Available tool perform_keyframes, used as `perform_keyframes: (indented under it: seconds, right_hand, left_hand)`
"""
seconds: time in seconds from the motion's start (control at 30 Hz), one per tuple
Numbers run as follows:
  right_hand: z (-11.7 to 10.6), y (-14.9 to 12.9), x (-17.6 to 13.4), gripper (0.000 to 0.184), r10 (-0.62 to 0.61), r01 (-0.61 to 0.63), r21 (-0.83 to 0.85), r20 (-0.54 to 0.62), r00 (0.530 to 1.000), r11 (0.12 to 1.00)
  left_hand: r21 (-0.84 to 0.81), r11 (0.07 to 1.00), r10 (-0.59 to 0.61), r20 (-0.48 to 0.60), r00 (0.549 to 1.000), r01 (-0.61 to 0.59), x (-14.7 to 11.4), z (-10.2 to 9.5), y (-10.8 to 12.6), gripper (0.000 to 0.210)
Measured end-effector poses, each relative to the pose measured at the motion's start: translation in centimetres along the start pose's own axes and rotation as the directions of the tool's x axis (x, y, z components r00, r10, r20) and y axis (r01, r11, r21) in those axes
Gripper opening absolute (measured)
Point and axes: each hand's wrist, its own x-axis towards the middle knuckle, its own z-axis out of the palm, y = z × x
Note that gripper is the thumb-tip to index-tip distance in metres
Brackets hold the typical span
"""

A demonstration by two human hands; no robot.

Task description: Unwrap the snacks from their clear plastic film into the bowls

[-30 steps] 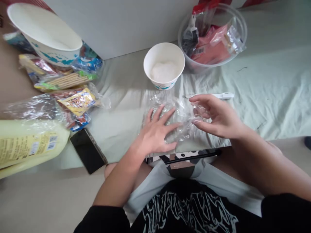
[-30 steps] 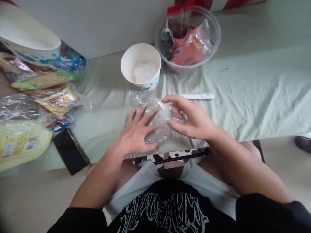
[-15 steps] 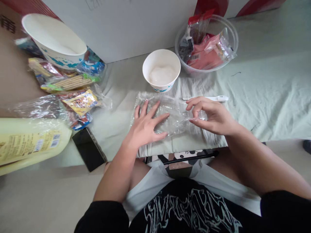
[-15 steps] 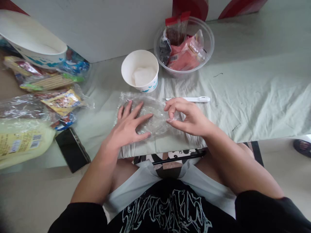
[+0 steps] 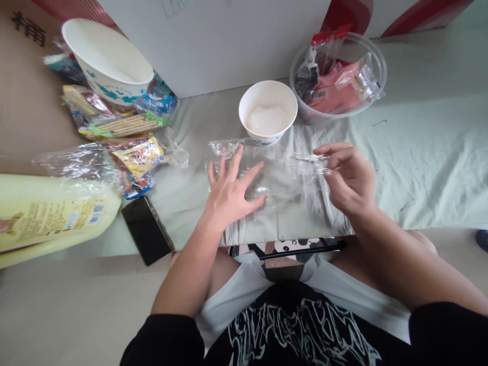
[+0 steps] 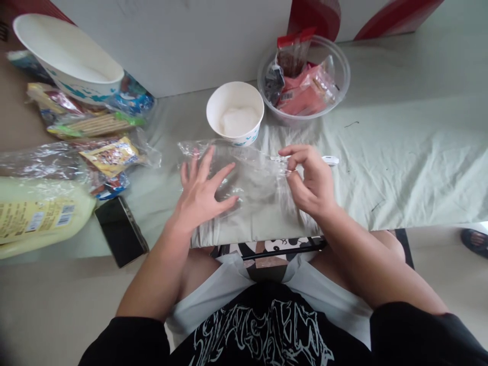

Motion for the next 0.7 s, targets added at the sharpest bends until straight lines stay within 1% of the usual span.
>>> perform_keyframes:
  seconds: [0.07, 0.13, 0.2, 0.27, 0.3, 0.33, 0.37, 0.4, 0.43, 0.5, 0.6, 0.67, 0.7]
  right_hand:
    - [0.1, 0.0, 0.0, 0.01, 0.083, -0.07, 0.192, -0.058, 0.995, 0.979]
    - [0.1, 0.3, 0.2, 0.014, 0.238, -0.199, 0.306, -0.097, 0.966, 0.931]
    - [-0.2, 0.9, 0.6, 0.019, 0.399, -0.333, 0.367, -0.121, 0.909, 0.869]
    - [-0.5, 1.4, 1.2, 0.02, 0.518, -0.415, 0.415, -0.171, 0.838, 0.81]
    - [-0.7, 1.7, 1.5, 0.02, 0.559, -0.438, 0.438, -0.2, 0.804, 0.786]
    - [-0.9, 1.9, 1.8, 0.02, 0.592, -0.452, 0.458, -0.228, 0.773, 0.766]
    - [-1.1, 2.0, 2.0, 0.019, 0.617, -0.461, 0.474, -0.251, 0.746, 0.75]
    - [-1.2, 2.1, 2.3, 0.019, 0.632, -0.466, 0.485, -0.267, 0.727, 0.74]
    - [-1.3, 2.2, 2.5, 0.02, 0.642, -0.468, 0.492, -0.278, 0.715, 0.734]
    - [-1.4, 2.4, 2.9, 0.02, 0.648, -0.467, 0.496, -0.296, 0.702, 0.732]
    - [-1.6, 3.1, 3.3, 0.022, 0.653, -0.467, 0.489, -0.334, 0.68, 0.737]
    - [-1.9, 3.9, 3.2, 0.022, 0.643, -0.48, 0.443, -0.378, 0.666, 0.758]
    - [-2.1, 4.2, 3.0, 0.022, 0.619, -0.485, 0.397, -0.369, 0.693, 0.779]
  left_hand:
    - [-0.041, 0.996, 0.079, -0.07, 0.994, -0.082, 0.0, 0.1, -0.2, 0.074]
    - [-0.084, 0.977, 0.189, -0.083, 0.978, -0.196, -0.2, 0.1, -0.2, 0.079]
    - [-0.112, 0.95, 0.291, -0.015, 0.957, -0.29, -0.5, 0.0, 0.1, 0.082]
    - [-0.116, 0.937, 0.341, 0.086, 0.936, -0.33, -0.9, 0.0, 0.7, 0.077]
    - [-0.109, 0.936, 0.347, 0.119, 0.93, -0.336, -1.0, 0.1, 1.0, 0.07]
    - [-0.099, 0.936, 0.348, 0.128, 0.929, -0.337, -1.2, 0.3, 1.2, 0.06]
    - [-0.088, 0.937, 0.345, 0.112, 0.932, -0.337, -1.2, 0.5, 1.2, 0.049]
    - [-0.08, 0.94, 0.338, 0.068, 0.939, -0.333, -1.2, 0.7, 1.2, 0.039]
    - [-0.081, 0.942, 0.327, 0.002, 0.945, -0.326, -1.1, 0.9, 1.0, 0.033]
    - [-0.12, 0.947, 0.278, -0.16, 0.947, -0.298, -0.8, 1.3, 0.4, 0.026]
    - [-0.218, 0.944, 0.156, -0.362, 0.919, -0.246, -0.3, 1.4, -0.5, 0.019]
    - [-0.254, 0.941, 0.093, -0.44, 0.893, -0.223, 0.0, 1.3, -0.8, 0.018]
    - [-0.267, 0.938, 0.077, -0.467, 0.881, -0.223, 0.0, 1.3, -0.8, 0.018]
